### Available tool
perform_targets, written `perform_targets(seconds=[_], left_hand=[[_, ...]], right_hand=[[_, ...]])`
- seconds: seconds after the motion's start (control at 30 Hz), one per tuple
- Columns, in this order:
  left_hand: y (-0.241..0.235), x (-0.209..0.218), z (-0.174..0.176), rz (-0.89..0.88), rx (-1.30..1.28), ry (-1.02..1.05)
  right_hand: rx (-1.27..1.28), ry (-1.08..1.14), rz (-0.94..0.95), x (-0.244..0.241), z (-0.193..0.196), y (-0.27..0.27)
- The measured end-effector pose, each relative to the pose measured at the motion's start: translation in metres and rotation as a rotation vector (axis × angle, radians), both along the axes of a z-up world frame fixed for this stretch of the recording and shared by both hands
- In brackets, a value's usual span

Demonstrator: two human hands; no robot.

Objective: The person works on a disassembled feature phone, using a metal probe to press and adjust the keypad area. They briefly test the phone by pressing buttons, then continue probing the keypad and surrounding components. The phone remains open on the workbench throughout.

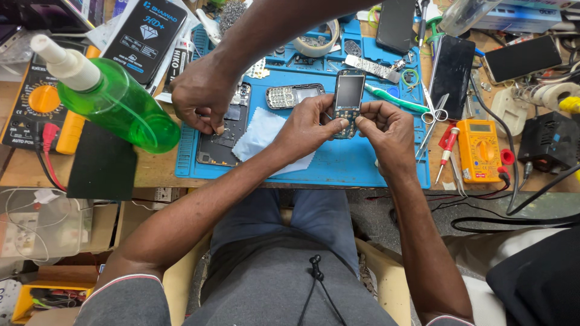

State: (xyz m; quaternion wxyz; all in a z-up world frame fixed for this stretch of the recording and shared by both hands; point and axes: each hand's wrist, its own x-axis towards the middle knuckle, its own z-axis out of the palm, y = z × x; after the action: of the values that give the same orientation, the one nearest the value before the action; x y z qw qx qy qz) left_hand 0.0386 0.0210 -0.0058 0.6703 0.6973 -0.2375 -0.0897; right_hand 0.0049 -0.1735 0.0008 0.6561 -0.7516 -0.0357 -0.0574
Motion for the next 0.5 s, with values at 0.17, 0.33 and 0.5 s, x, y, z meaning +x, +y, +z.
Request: perform_targets(seconds=[0.17, 0.33, 0.5], left_hand=[[-0.003, 0.006, -0.008, 0.026, 0.056, -0.059], [-0.011, 0.007, -0.015, -0.007, -0.003, -0.027], [-0.025, 0.012, -0.035, 0.072, -0.103, -0.171]], right_hand=[[-0.012, -0.015, -0.025, 0.003, -0.008, -0.003], [-0.048, 0.004, -0.069, 0.003, -0.009, -0.005], [-0.096, -0.051, -0.066, 0.0, -0.021, -0.025]])
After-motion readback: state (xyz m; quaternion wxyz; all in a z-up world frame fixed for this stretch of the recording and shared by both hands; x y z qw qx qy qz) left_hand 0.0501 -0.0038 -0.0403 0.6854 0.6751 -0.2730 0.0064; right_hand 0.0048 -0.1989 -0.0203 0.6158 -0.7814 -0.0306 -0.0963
